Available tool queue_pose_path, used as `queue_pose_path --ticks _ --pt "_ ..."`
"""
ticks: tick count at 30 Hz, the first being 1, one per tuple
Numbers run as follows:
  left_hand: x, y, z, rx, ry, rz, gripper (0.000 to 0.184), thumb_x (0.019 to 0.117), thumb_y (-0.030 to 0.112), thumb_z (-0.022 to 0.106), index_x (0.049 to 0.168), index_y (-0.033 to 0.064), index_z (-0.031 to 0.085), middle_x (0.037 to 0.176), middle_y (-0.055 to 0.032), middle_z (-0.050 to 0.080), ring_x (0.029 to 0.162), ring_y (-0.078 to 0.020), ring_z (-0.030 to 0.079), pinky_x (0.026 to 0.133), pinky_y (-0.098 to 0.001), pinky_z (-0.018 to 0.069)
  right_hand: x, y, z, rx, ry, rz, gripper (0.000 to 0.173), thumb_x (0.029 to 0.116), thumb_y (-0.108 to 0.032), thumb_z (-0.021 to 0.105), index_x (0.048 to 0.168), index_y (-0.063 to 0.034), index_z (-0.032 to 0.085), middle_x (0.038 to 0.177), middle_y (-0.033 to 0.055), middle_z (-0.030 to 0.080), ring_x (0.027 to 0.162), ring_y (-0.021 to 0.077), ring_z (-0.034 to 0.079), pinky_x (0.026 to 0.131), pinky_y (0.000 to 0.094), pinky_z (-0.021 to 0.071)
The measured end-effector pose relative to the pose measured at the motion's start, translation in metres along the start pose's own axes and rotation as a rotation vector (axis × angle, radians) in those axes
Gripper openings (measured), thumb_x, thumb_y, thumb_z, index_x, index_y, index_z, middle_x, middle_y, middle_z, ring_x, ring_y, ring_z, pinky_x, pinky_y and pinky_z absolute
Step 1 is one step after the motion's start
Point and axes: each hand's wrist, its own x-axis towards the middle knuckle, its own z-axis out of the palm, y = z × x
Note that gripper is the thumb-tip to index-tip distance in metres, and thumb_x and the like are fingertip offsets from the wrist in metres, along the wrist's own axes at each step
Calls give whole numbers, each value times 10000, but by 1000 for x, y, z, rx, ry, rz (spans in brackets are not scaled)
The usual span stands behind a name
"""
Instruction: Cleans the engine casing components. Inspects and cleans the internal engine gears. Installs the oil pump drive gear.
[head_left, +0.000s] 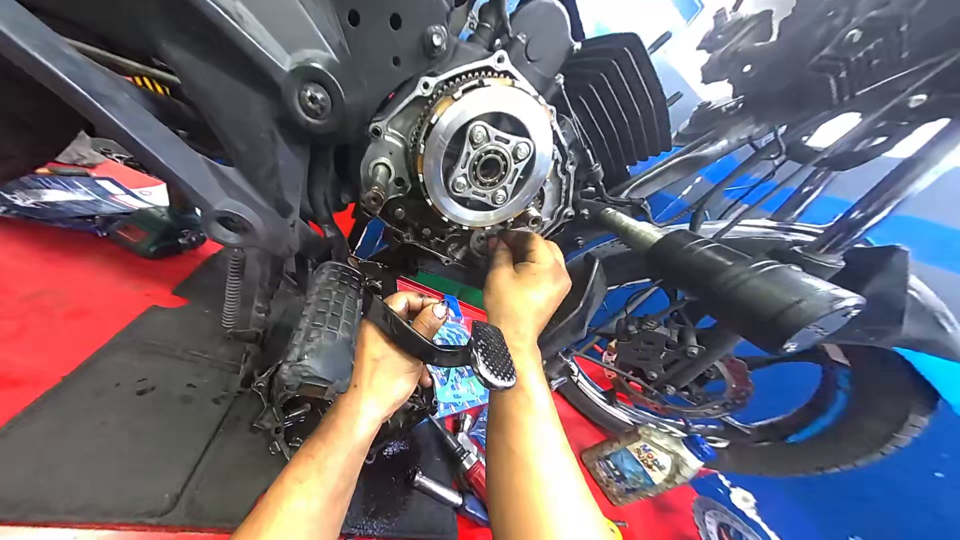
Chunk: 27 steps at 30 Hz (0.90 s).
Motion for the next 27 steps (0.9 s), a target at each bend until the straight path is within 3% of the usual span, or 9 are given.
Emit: queue_pose_path --ticks 3,7,10,14,18,27 --pt "1 -2 0 21 -1 31 134 999 196 690 1086 94 696 912 -96 711 502 -175 610 363 -283 511 0 4 2 57 50 18 113 865 -221 796 864 -135 722 847 -6 698 815 117 673 765 346 546" --pt "0 -3 0 28 -1 51 142 986 200 709 1084 98 714 915 -97 720 541 -181 638 386 -280 525 0 5 4 106 65 88 126 878 -208 789 891 -125 695 830 -11 677 761 90 658 729 306 547" --pt "-1 -4 -1 62 -19 60 149 996 215 695 1103 112 713 933 -85 720 569 -181 656 408 -292 548 3 4 -1 146 2 149 158 869 -226 809 899 -138 681 822 -21 670 747 92 648 717 320 537" --pt "-3 -9 1 117 -19 70 112 1014 213 664 1096 146 701 898 -33 715 486 -112 597 367 -233 491 9 5 -5 140 -55 177 197 844 -241 839 888 -140 675 836 -11 674 738 105 647 721 348 538" --pt "5 -9 4 14 2 39 104 988 143 694 1059 70 717 933 -87 726 589 -154 658 428 -262 543 12 5 -4 154 -76 209 225 833 -241 853 877 -128 665 831 -3 673 744 120 647 735 363 535" --pt "6 -9 5 -7 -15 38 104 1004 118 661 1066 50 710 909 -101 711 567 -146 642 410 -252 533 13 9 -7 217 -114 203 195 858 -244 834 881 -140 671 846 -15 676 768 102 653 762 345 543"
